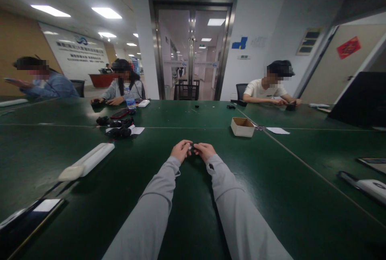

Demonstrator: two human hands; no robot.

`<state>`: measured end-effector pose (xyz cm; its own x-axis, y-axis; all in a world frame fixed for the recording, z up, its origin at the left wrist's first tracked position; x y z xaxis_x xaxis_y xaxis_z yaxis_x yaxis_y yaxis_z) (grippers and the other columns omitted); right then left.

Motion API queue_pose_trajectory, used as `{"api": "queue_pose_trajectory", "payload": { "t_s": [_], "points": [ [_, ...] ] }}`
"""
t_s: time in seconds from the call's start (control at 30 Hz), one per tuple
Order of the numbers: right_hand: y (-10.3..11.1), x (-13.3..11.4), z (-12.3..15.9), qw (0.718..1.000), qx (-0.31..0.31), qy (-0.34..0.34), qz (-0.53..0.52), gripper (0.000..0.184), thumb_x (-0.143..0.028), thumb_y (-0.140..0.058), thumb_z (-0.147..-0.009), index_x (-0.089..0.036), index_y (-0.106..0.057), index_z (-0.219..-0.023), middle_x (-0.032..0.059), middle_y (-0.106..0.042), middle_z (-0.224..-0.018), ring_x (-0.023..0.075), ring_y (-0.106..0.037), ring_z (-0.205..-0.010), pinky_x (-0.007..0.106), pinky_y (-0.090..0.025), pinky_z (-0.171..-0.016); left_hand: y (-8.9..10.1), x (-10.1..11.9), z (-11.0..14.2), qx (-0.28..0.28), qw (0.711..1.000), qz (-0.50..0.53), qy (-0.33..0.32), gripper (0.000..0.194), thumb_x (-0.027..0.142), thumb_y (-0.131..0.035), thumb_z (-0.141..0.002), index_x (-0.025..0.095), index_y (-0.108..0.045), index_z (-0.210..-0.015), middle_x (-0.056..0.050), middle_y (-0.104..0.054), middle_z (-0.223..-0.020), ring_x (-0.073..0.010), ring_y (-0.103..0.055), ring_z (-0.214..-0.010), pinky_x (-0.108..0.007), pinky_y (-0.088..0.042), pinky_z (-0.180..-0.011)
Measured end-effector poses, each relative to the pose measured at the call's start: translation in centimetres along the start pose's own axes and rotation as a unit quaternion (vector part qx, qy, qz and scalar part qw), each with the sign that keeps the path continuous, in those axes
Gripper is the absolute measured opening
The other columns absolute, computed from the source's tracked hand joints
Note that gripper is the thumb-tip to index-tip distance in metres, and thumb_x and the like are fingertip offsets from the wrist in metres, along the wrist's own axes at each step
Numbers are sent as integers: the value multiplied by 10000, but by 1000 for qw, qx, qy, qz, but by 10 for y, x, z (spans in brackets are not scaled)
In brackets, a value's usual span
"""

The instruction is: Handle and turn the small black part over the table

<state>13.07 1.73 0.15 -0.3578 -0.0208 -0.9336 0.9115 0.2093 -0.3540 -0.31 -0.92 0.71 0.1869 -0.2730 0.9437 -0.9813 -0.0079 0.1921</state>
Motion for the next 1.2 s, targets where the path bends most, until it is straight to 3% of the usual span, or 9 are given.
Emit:
{"api": "queue_pose_trajectory", "payload": {
  "t_s": [0.3,0.8,1.2],
  "points": [
    [-3,-3,3,1000,-1,-10,0,219,-225,-787,-470,-100,-615,-522,23,-561,-464,86,-507,-432,173,-392,-405,0,0,0,8,1000,-19,-4,345,403,-437,-785,142,-572,-966,-4,-574,-545,-63,-426,-376,-168,-339,-380],
    [-4,-4,5,1000,-13,-6,-7,259,-224,-811,-436,-107,-595,-518,9,-558,-482,94,-539,-458,168,-435,-418,-2,7,2,3,998,-32,50,430,407,-323,-846,109,-584,-1015,19,-495,-373,-72,-417,-289,-161,-293,-332],
    [-1,2,1,1000,-10,4,14,312,-278,-830,-396,-92,-625,-542,42,-592,-499,102,-548,-460,171,-447,-430,-4,3,-3,53,992,-97,56,396,383,-303,-848,154,-618,-917,27,-454,-358,-95,-432,-327,-191,-332,-393]
  ]
}}
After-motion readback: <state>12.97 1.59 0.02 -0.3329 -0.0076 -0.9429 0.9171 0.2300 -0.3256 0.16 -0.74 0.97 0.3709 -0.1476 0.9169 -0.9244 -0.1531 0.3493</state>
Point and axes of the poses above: each hand's wrist, its own z-axis away from the middle knuckle, its own y-axis out of the back of the hand, x = y × z, the point moved 1 cm from there along -z, towards the middle knuckle
